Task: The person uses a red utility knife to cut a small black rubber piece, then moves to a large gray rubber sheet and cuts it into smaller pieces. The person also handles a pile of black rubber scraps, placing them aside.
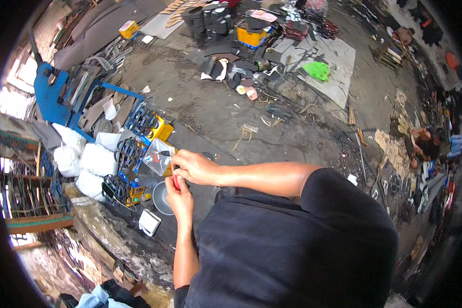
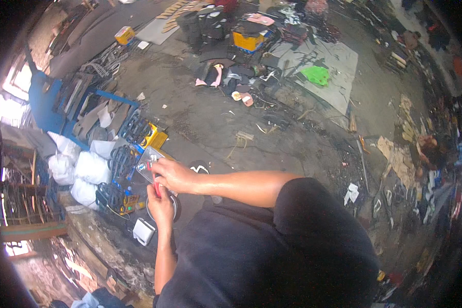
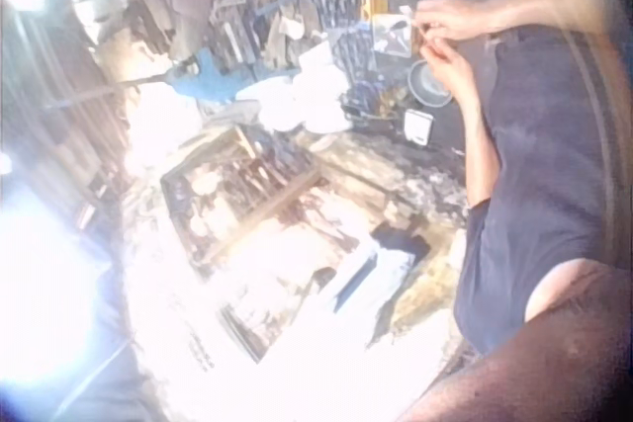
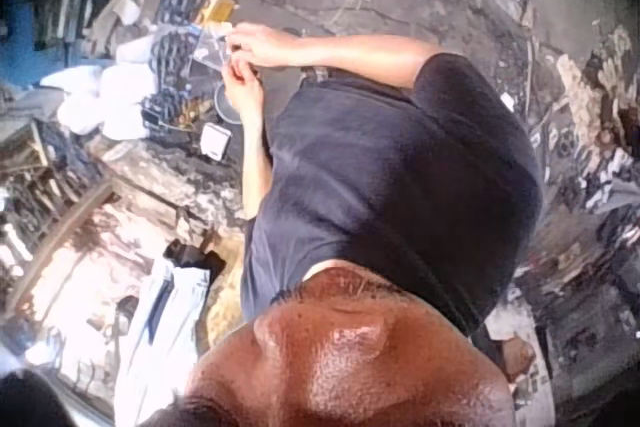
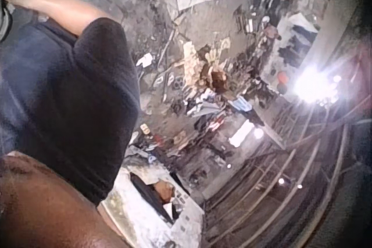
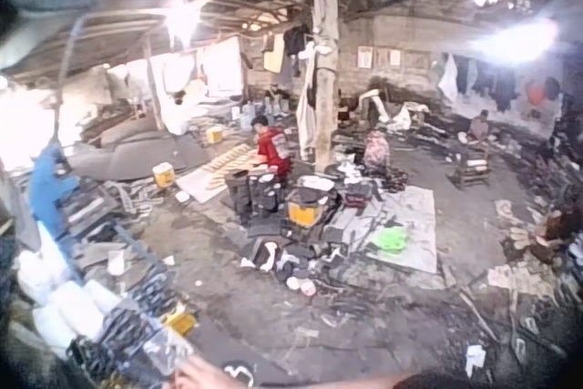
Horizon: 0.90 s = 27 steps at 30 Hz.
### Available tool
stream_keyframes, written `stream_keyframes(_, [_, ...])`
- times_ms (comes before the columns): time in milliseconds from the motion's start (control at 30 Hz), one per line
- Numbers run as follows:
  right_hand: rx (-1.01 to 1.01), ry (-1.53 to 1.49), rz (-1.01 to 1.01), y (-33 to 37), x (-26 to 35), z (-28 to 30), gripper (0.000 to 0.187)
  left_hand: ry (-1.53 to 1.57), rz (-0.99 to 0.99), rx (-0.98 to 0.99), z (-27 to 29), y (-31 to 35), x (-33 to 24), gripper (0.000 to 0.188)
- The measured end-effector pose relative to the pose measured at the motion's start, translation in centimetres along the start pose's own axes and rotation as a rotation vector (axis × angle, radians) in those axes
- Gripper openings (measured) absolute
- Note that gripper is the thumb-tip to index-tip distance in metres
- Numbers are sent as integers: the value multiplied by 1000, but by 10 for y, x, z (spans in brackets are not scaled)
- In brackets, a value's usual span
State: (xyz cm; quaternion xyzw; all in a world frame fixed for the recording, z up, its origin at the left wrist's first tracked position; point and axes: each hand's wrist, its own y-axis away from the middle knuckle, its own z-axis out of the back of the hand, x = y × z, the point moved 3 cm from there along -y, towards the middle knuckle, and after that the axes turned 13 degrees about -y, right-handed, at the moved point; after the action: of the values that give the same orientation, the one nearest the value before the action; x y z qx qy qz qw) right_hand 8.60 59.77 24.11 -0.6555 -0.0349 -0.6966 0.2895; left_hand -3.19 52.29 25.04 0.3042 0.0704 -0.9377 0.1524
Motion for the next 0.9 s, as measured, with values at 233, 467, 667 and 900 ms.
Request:
stream_keyframes(233, [258,129,275,-1,-3,2,23,-18,111,84,0,2,23,27])
stream_keyframes(467, [-105,-99,-72,13,-15,-12,22,-123,83,34,1,1,22,32])
stream_keyframes(667, [-217,-194,-117,17,-19,-20,28,-68,-79,-67,4,1,15,24])
stream_keyframes(900, [-200,-136,-225,11,-7,-4,31,-60,38,-63,13,1,-7,24])
